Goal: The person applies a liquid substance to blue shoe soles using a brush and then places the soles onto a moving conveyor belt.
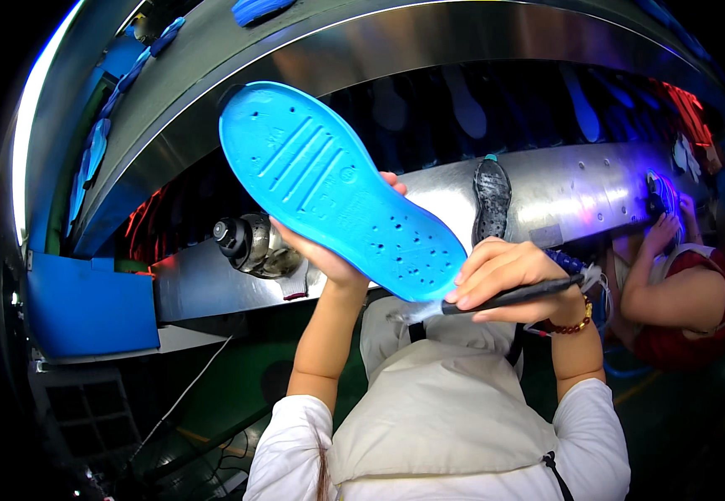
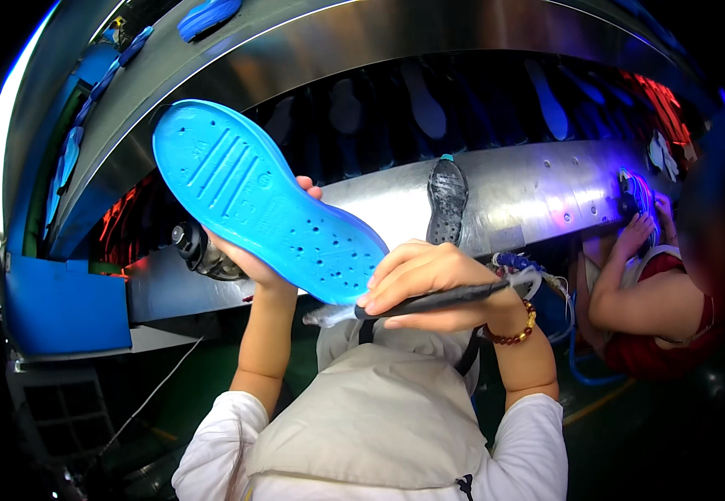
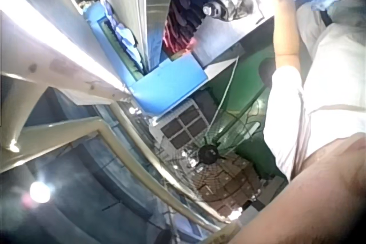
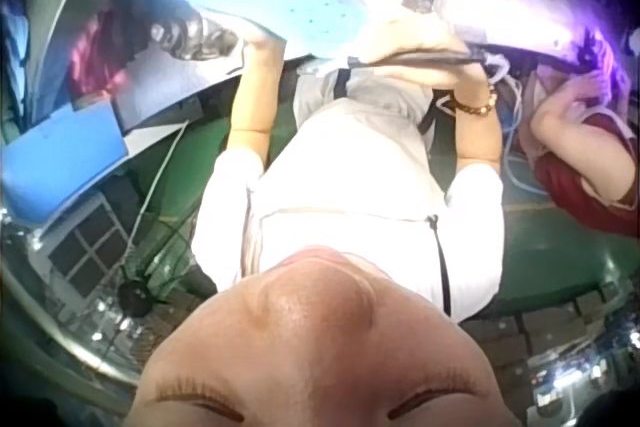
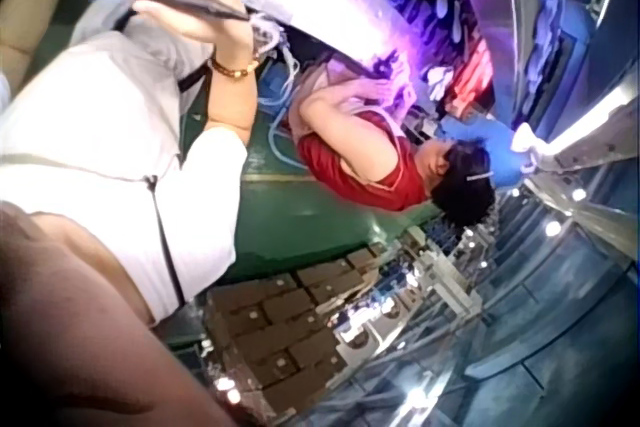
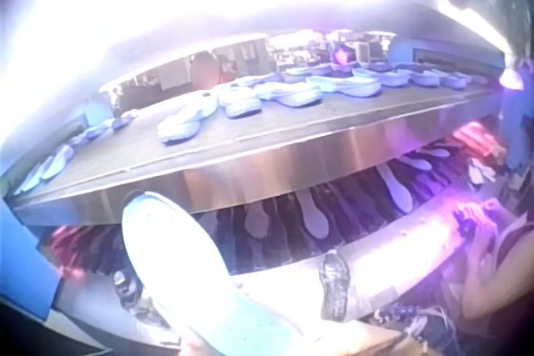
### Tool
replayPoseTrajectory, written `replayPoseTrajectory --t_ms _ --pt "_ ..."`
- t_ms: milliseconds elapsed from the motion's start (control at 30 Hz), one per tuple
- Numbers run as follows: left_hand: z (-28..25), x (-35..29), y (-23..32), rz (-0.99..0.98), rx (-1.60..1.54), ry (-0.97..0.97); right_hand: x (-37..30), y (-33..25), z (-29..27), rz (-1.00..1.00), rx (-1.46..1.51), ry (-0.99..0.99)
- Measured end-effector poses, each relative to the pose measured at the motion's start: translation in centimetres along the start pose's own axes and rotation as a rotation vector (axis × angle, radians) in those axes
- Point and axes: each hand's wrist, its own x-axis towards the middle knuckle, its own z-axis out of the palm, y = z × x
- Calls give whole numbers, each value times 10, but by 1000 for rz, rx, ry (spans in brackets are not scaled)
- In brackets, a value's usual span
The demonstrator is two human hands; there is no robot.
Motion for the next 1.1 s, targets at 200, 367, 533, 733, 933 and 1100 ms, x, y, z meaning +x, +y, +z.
replayPoseTrajectory --t_ms 200,367,533,733,933,1100 --pt "0 8 6 45 33 -45 -9 15 4 90 -13 132" --pt "4 12 14 6 -5 -158 -19 31 2 112 438 278" --pt "13 -16 -12 -148 -1 14 -11 26 34 270 802 576" --pt "-29 -29 -14 -264 -179 -66 -5 0 29 237 346 241" --pt "-21 -21 8 -612 84 -152 -2 8 10 248 208 108" --pt "-9 -14 16 -833 113 -255 -4 -2 -9 108 173 -165"
